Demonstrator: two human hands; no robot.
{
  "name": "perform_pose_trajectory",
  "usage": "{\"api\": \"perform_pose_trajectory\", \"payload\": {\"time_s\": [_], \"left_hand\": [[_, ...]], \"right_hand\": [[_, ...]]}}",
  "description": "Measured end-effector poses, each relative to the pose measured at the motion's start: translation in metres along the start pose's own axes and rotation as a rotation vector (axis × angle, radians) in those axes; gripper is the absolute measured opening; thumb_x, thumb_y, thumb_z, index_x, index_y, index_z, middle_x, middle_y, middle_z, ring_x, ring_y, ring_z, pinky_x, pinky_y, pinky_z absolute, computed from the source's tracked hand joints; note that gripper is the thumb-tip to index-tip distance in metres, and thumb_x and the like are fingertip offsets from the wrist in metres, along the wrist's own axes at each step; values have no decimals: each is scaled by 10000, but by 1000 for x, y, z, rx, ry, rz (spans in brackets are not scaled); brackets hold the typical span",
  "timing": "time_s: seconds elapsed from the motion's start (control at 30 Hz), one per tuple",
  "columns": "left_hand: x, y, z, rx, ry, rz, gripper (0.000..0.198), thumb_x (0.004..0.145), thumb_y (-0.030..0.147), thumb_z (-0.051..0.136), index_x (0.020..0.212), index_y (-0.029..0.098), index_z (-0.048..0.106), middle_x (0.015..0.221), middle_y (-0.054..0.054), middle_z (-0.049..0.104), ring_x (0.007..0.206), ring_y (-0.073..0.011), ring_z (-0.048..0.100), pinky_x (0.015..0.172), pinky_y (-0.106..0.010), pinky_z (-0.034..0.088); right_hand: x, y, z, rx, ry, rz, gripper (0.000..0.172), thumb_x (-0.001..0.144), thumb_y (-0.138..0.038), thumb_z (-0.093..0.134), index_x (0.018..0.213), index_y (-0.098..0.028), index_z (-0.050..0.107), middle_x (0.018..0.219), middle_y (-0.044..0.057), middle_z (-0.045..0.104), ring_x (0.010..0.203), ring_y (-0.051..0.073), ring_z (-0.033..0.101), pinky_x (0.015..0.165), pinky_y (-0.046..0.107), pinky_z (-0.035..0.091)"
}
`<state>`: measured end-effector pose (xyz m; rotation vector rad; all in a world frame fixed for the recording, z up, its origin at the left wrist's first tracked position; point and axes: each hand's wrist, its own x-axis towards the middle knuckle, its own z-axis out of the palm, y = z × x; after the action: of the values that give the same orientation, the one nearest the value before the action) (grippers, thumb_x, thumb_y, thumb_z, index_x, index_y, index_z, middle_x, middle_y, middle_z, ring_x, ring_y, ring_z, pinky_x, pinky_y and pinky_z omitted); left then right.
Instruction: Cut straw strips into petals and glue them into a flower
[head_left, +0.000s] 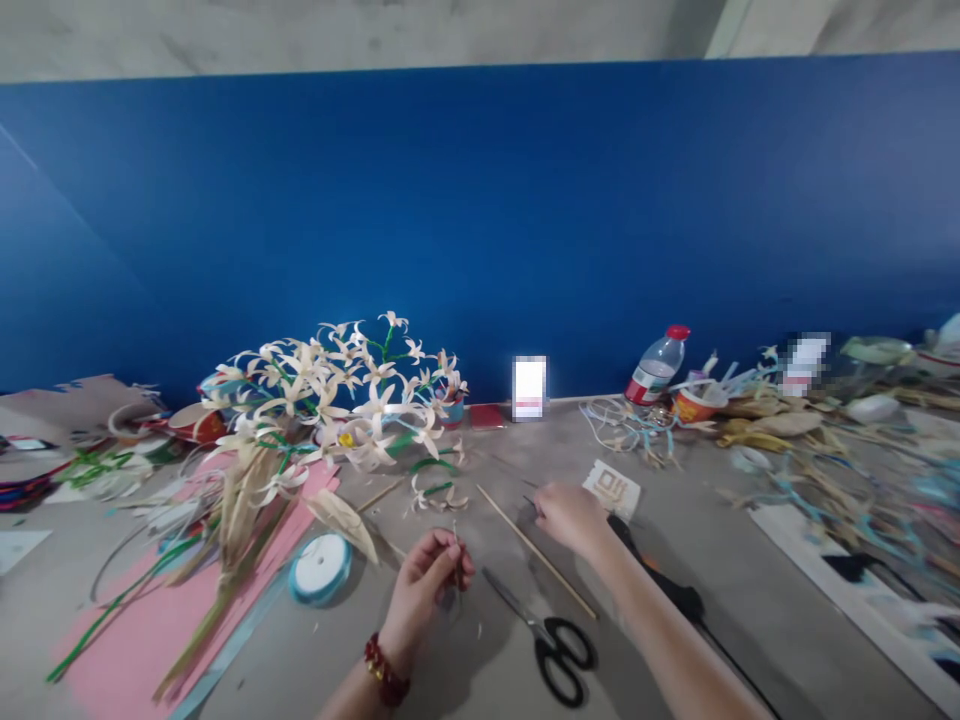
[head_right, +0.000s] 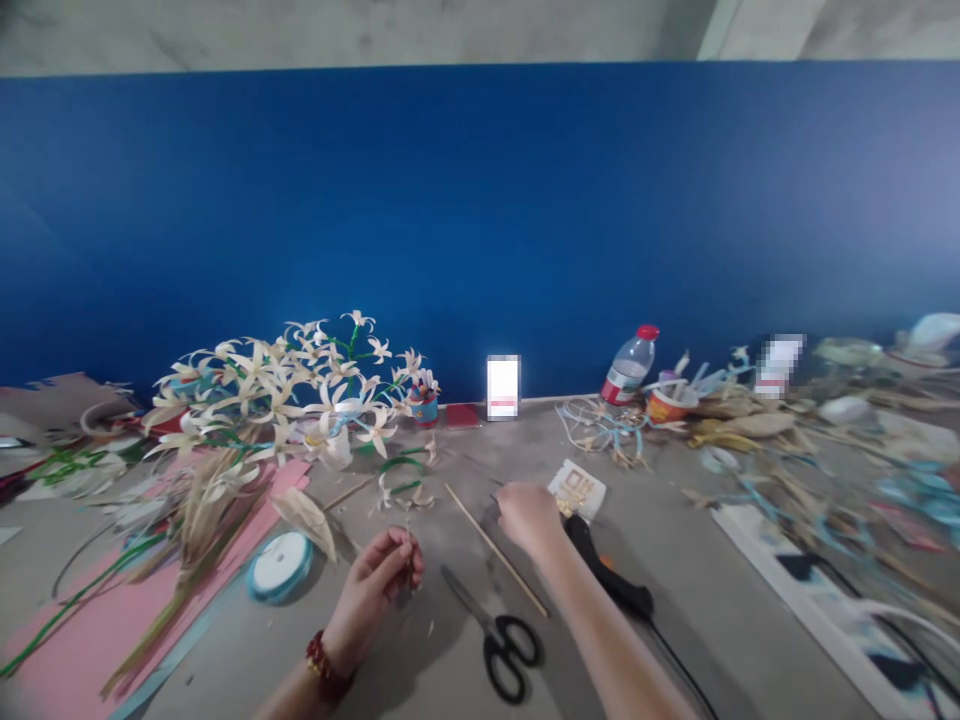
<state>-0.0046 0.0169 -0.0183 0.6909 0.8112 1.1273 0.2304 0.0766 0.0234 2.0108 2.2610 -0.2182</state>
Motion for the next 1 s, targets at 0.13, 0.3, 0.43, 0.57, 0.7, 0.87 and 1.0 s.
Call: {"api": "perform_pose_trajectory", "payload": {"time_s": [0.13,0.3,0.43,0.57,0.7,0.87,1.0], "left_hand": [[2,-2,-1,4,4,10,333,704,399,792,793,153,586,639,-14,659,555,-105,577,571,-220,442],[4,-4,1,2,-5,32,372,669,423,809,776,154,576,614,-20,664,517,-102,558,546,-222,421],[4,-2,1,-7,0,49,355,681,409,801,780,157,572,617,-18,670,514,-100,554,542,-221,413],[4,-3,1,-18,-38,47,343,693,403,792,769,149,575,622,-18,670,509,-90,543,545,-218,409],[3,-6,0,-18,-54,50,321,716,391,777,782,149,576,630,-23,678,522,-95,554,555,-221,409],[1,-4,2,1,-44,57,332,699,402,784,767,148,580,618,-21,671,510,-95,547,551,-224,408],[1,-2,2,17,-37,53,335,694,400,787,776,148,582,625,-21,672,520,-97,551,558,-221,413]], "right_hand": [[-2,-17,-2,-80,-2,-27,227,787,-45,558,907,-103,742,926,206,740,919,335,706,737,368,511],[3,-33,-7,-146,5,-64,246,795,7,528,864,-68,752,850,247,735,890,362,713,714,385,524],[6,-31,-7,-173,11,-94,227,785,-15,562,873,-101,753,846,227,739,890,346,715,716,366,523],[6,-20,-7,-192,0,-104,236,793,-42,556,902,-115,752,909,210,743,924,346,709,732,373,527],[6,-20,-5,-206,-20,-107,239,790,-36,556,896,-112,756,920,206,747,928,351,709,735,375,531],[8,-36,-2,-209,-20,-127,228,800,-8,551,861,-88,755,861,228,743,896,344,716,714,362,526],[10,-38,-3,-205,-38,-153,186,815,-40,576,874,-86,746,849,214,739,894,332,711,723,360,524]]}}
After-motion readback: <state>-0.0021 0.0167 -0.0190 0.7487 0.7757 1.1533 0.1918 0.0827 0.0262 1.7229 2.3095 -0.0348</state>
